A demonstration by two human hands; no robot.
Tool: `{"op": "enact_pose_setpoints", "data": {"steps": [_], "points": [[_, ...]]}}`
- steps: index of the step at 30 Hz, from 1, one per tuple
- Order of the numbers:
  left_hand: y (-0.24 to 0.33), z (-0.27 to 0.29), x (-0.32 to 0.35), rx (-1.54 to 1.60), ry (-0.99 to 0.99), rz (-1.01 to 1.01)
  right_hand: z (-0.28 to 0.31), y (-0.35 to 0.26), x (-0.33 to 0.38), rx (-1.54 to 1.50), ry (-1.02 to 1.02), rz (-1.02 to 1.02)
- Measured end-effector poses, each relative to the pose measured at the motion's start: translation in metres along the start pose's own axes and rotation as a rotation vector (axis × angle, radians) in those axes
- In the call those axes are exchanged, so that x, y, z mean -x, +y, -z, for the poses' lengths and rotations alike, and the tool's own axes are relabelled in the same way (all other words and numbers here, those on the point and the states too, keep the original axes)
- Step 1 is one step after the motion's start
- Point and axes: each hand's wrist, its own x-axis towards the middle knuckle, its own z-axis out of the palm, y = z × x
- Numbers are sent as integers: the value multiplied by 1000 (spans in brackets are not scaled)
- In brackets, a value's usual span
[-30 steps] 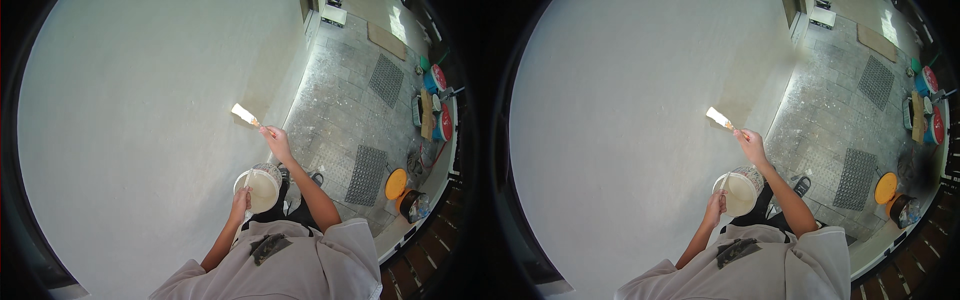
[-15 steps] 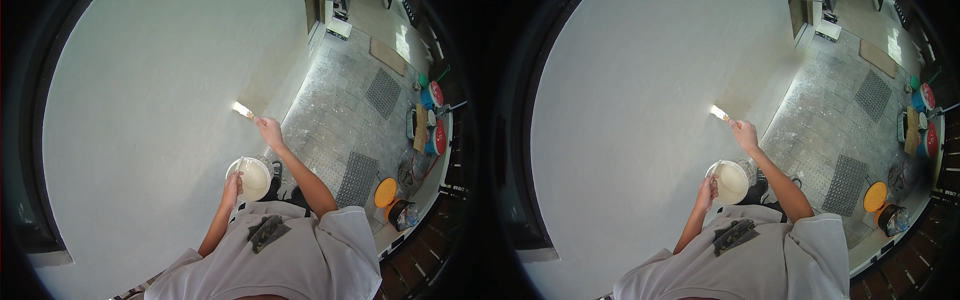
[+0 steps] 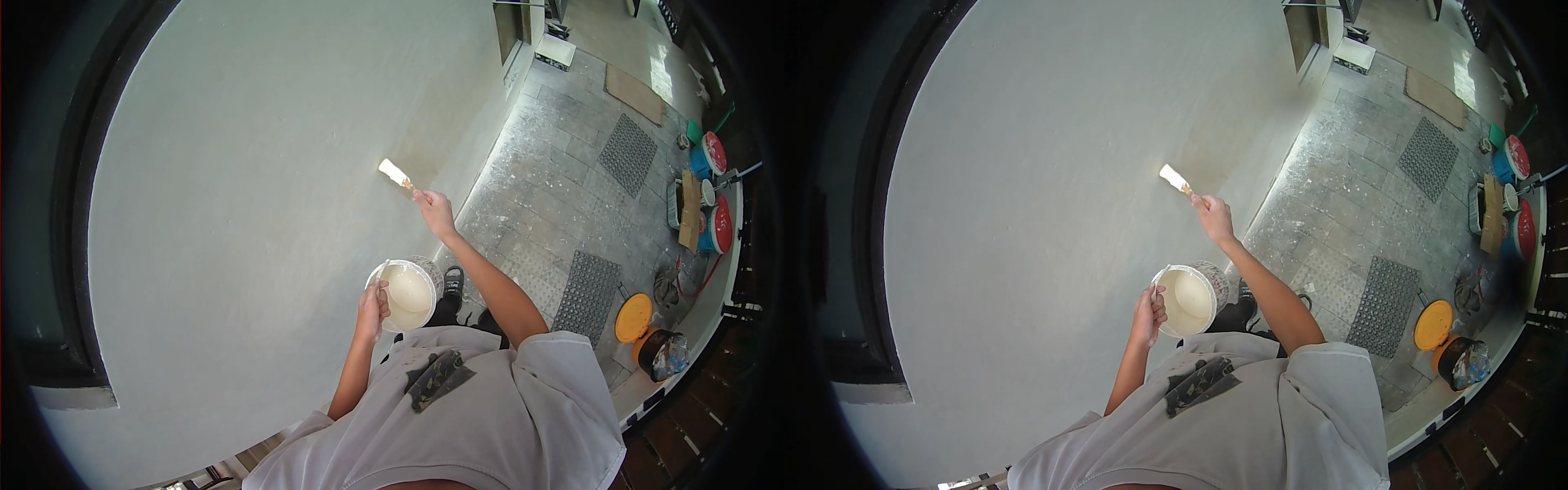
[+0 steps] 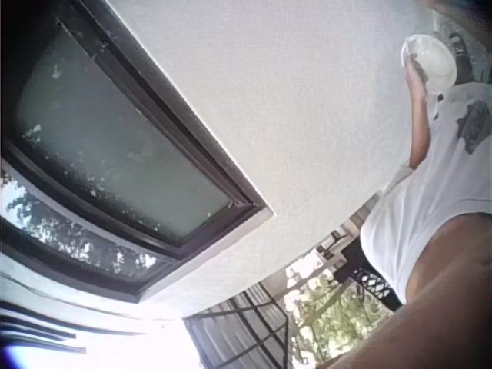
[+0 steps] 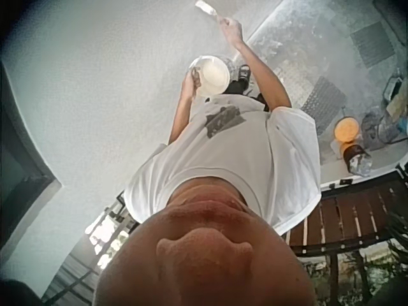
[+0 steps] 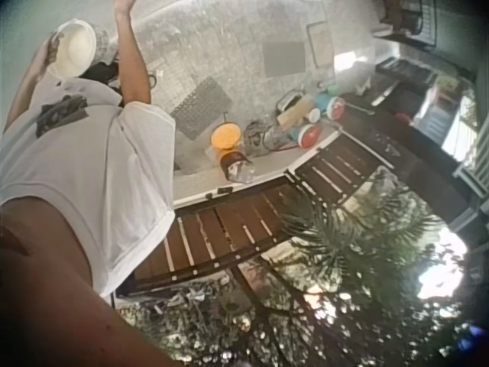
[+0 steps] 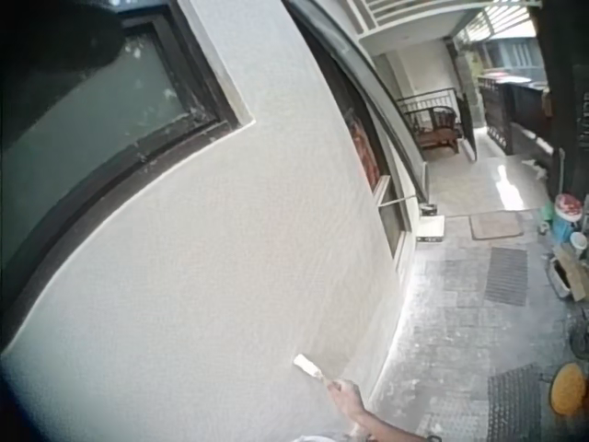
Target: The person paints a wall using a paintbrush and a bucket of paint.
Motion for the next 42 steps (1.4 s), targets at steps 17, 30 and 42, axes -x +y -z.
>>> {"op": "enact_pose_setpoints", "data": {"steps": [17,30,42], "points": [[-1,-6,0,16,41,14,15,-33,7,-76,78,-4],[-15,3,-88,-212,-121,265,14,32,12,19,57,-227],[-51,52,-170,-413,-273,426,-51,168,-16,138,159,-321]]}}
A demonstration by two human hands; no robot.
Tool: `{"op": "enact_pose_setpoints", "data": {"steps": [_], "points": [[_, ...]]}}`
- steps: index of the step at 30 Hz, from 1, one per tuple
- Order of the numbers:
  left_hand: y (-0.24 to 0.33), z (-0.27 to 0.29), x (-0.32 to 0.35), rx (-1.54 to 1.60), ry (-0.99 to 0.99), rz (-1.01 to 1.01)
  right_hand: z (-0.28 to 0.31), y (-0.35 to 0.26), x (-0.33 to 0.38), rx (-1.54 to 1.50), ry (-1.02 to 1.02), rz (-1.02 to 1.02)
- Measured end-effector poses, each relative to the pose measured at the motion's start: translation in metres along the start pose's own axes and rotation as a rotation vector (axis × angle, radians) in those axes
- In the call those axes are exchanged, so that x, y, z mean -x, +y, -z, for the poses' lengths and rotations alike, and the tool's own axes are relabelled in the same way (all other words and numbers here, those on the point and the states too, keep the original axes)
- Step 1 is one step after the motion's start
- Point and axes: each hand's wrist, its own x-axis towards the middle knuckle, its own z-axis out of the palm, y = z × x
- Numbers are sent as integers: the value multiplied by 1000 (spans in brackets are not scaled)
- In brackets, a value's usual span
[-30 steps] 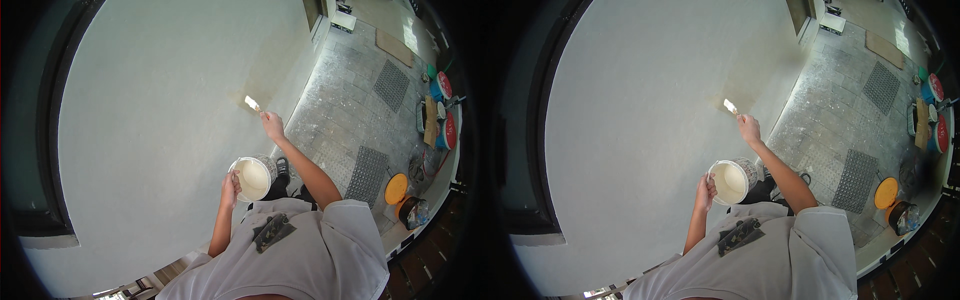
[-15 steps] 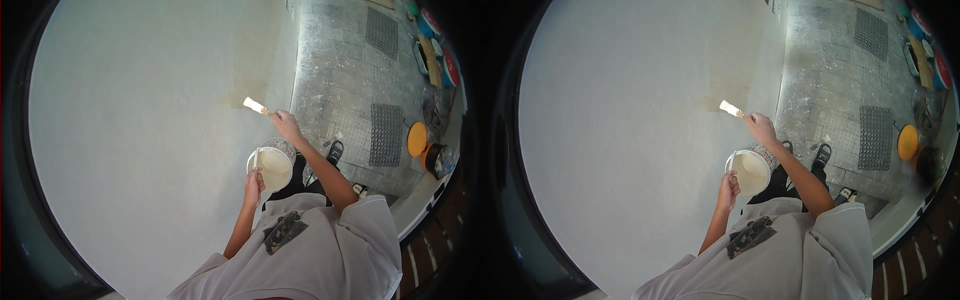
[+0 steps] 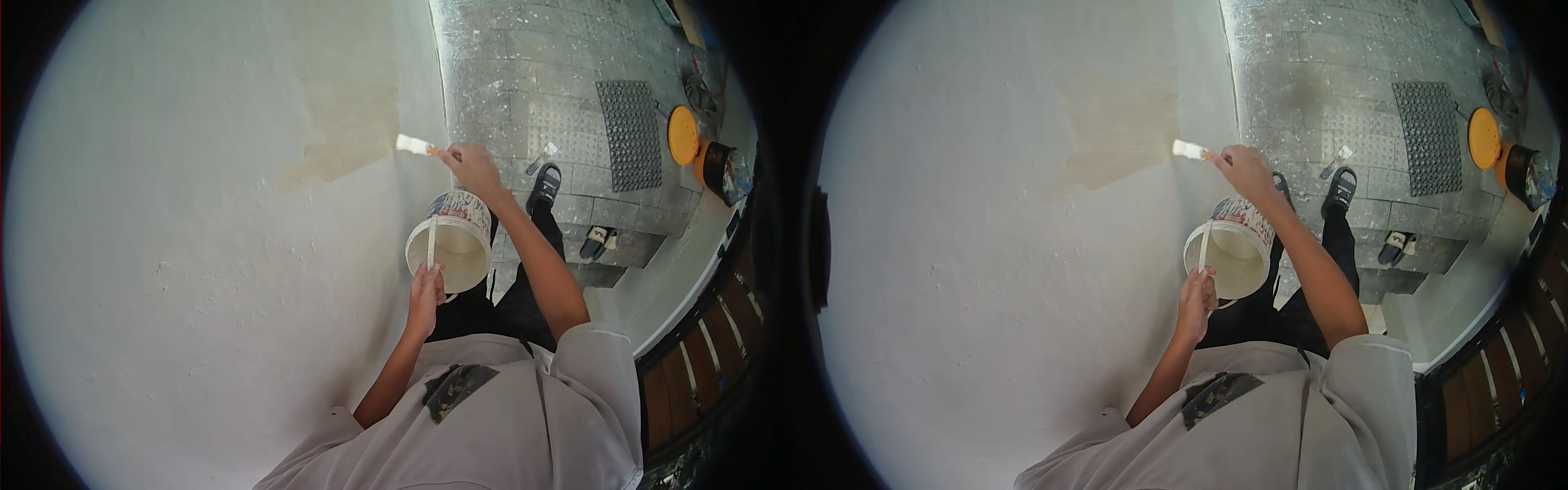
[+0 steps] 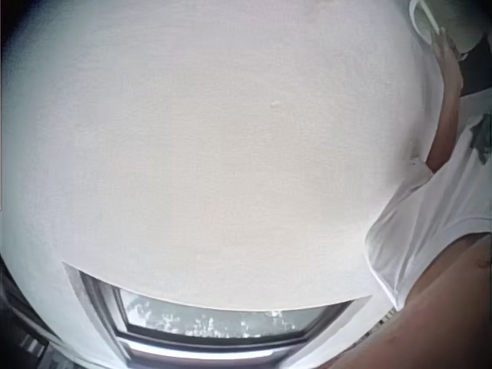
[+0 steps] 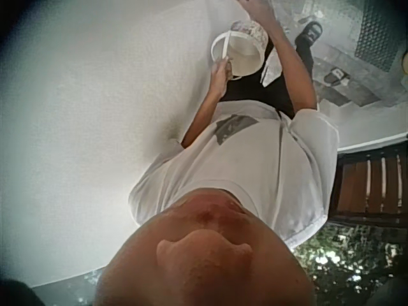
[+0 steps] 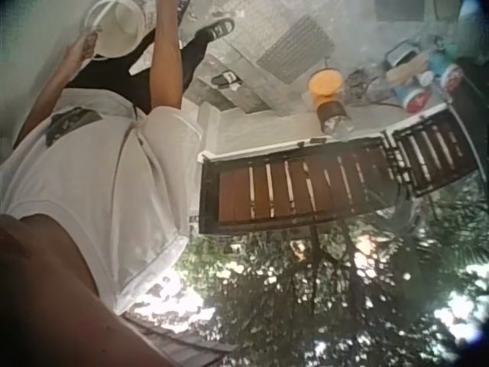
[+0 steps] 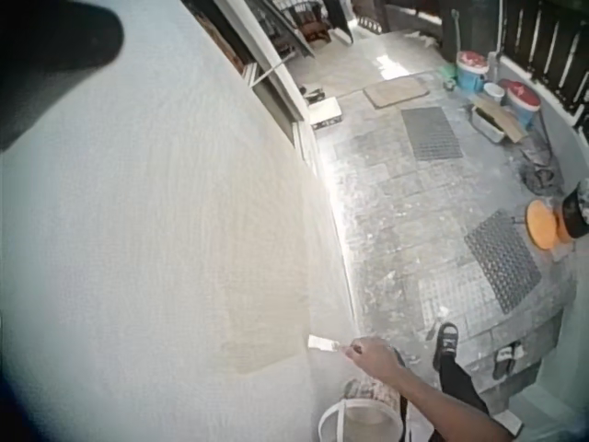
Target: The person paints a wall using a paintbrush and a bucket of paint.
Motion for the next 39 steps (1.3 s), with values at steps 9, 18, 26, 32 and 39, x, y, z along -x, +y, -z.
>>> {"op": "enact_pose_setpoints", "data": {"steps": [9,18,26,32,39], "points": [[-2,4,-5,-13,4,-3,-13,0,-18,179,-11,5],[1,1,7,8,12,-12,-5,21,-9,125,136,36],[-6,-1,11,17,46,-38,2,-14,-7,75,-36,48],[-6,-5,11,45,33,-23,2,-20,-10,-269,2,113],[-10,-5,11,27,43,-21,-25,40,-40,109,207,39]]}}
